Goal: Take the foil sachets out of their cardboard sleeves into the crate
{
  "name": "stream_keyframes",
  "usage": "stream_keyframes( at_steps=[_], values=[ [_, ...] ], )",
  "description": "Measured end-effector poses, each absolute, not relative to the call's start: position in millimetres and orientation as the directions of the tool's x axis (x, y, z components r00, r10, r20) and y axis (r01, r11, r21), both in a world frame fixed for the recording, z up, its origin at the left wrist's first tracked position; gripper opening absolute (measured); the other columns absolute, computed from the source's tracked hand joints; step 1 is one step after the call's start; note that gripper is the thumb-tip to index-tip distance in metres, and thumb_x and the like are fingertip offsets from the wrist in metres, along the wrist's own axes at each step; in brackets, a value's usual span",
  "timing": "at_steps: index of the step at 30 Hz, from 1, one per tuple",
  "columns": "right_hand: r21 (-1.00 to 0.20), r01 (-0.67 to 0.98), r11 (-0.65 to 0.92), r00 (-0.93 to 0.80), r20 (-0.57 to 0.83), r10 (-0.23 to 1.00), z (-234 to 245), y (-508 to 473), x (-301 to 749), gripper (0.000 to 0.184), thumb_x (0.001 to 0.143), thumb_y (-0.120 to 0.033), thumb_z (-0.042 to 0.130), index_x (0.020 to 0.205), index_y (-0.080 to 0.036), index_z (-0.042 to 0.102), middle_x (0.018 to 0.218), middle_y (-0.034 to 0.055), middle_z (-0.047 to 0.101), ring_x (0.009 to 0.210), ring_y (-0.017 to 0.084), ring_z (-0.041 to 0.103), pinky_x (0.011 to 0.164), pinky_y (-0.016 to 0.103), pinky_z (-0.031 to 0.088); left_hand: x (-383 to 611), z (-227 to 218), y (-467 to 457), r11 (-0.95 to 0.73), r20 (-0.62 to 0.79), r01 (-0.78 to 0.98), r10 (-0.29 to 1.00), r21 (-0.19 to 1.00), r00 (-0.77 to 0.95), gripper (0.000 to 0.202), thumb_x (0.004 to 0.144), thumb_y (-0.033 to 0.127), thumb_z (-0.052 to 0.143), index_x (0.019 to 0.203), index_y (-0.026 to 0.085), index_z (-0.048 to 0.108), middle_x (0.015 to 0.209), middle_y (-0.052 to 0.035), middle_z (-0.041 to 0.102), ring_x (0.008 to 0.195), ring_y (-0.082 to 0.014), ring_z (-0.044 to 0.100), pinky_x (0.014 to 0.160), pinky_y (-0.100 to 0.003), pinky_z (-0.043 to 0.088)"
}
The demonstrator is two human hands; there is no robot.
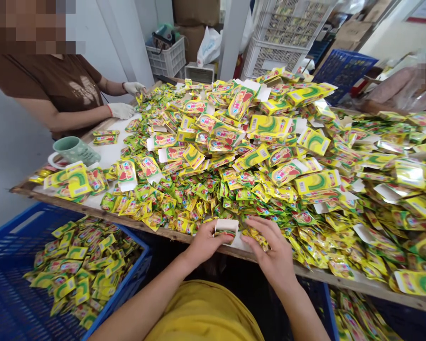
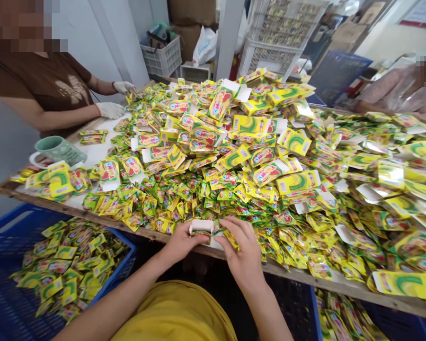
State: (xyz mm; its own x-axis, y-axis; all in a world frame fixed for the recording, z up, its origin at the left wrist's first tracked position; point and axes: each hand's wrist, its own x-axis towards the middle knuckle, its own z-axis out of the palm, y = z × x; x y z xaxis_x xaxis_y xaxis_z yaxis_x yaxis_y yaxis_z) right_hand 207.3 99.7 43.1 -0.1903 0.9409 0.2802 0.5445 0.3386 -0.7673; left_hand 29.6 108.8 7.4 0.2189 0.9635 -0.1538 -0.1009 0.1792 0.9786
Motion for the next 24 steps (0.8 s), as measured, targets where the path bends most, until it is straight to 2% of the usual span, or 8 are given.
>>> stream_keyframes(
  at_steps=[4,9,12,15,17,20,22,24],
  values=[
    [-0.989,0.135,-0.064,-0.145,-0.083,0.986,35.7,72.1,196.5,0.041,0.079,-0.035,0.069,0.116,-0.023,0.056,0.088,0.0049,0.066,0.064,0.015,0.058,0.054,0.027,0.049,21.7,22.2,85.0,0.283,-0.235,-0.110,0.917,0.953,0.324,0.039,0.066,0.019,0.075,0.102,0.017,0.061,0.089,-0.0020,0.067,0.078,-0.0161,0.059,0.071,-0.025,0.047],
    [-0.906,-0.170,-0.386,-0.002,-0.392,0.920,-0.4,34.3,171.8,0.040,0.071,-0.041,0.075,0.099,-0.021,0.054,0.066,-0.0011,0.062,0.049,0.011,0.050,0.041,0.020,0.038,10.2,-4.6,42.0,0.359,-0.318,-0.285,0.931,0.889,0.181,0.048,0.071,0.022,0.074,0.110,0.023,0.046,0.094,-0.0022,0.064,0.081,-0.0160,0.062,0.073,-0.027,0.050],
    [-0.902,-0.126,-0.413,-0.036,-0.412,0.911,-12.8,21.9,167.0,0.034,0.071,-0.043,0.075,0.090,-0.018,0.061,0.068,0.0005,0.063,0.053,0.011,0.050,0.047,0.022,0.039,-0.3,-18.8,24.7,0.398,-0.346,-0.306,0.914,0.865,0.212,0.037,0.073,0.027,0.073,0.103,0.020,0.052,0.093,-0.0044,0.065,0.086,-0.0173,0.062,0.078,-0.029,0.049],
    [-0.924,-0.044,-0.379,-0.177,-0.366,0.914,-11.5,22.3,168.6,0.029,0.075,-0.043,0.071,0.088,-0.018,0.064,0.071,0.0003,0.061,0.061,0.012,0.052,0.056,0.024,0.043,-13.7,-19.8,22.0,0.401,-0.360,-0.179,0.905,0.898,0.225,0.025,0.075,0.031,0.072,0.091,0.017,0.059,0.079,-0.0022,0.064,0.074,-0.0146,0.059,0.069,-0.025,0.047],
    [-0.947,0.010,-0.321,-0.298,-0.309,0.903,-7.0,28.7,170.0,0.024,0.079,-0.042,0.067,0.086,-0.019,0.063,0.074,-0.0005,0.058,0.066,0.012,0.051,0.062,0.024,0.043,-22.4,-16.0,27.3,0.304,-0.292,-0.040,0.938,0.952,0.185,0.021,0.080,0.034,0.065,0.076,0.014,0.061,0.070,-0.0004,0.058,0.067,-0.0122,0.053,0.063,-0.022,0.042],
    [-0.977,0.098,-0.188,-0.417,-0.212,0.884,-2.5,41.5,170.2,0.020,0.084,-0.039,0.063,0.084,-0.019,0.061,0.076,-0.0008,0.054,0.071,0.012,0.048,0.065,0.023,0.043,-30.0,-8.8,37.4,0.139,-0.158,0.113,0.970,0.984,0.186,0.033,0.086,0.035,0.056,0.061,0.013,0.059,0.066,-0.0006,0.053,0.065,-0.0114,0.048,0.062,-0.022,0.038],
    [-0.986,0.094,-0.138,-0.417,-0.164,0.894,-2.9,48.5,169.3,0.020,0.083,-0.038,0.063,0.081,-0.019,0.062,0.077,0.0000,0.053,0.072,0.013,0.049,0.065,0.023,0.043,-29.3,-5.0,41.2,0.122,-0.145,0.129,0.971,0.984,0.188,0.032,0.085,0.033,0.058,0.061,0.013,0.060,0.065,-0.0003,0.053,0.064,-0.0110,0.047,0.061,-0.021,0.037],
    [-0.986,0.001,-0.169,-0.352,-0.159,0.922,-5.0,52.5,168.3,0.019,0.081,-0.039,0.066,0.089,-0.021,0.064,0.078,0.0005,0.054,0.071,0.014,0.051,0.060,0.022,0.044,-24.9,-2.9,42.4,0.183,-0.189,0.054,0.973,0.982,0.132,0.018,0.081,0.032,0.062,0.075,0.014,0.065,0.065,0.0011,0.055,0.063,-0.0107,0.049,0.061,-0.020,0.039]
  ],
)
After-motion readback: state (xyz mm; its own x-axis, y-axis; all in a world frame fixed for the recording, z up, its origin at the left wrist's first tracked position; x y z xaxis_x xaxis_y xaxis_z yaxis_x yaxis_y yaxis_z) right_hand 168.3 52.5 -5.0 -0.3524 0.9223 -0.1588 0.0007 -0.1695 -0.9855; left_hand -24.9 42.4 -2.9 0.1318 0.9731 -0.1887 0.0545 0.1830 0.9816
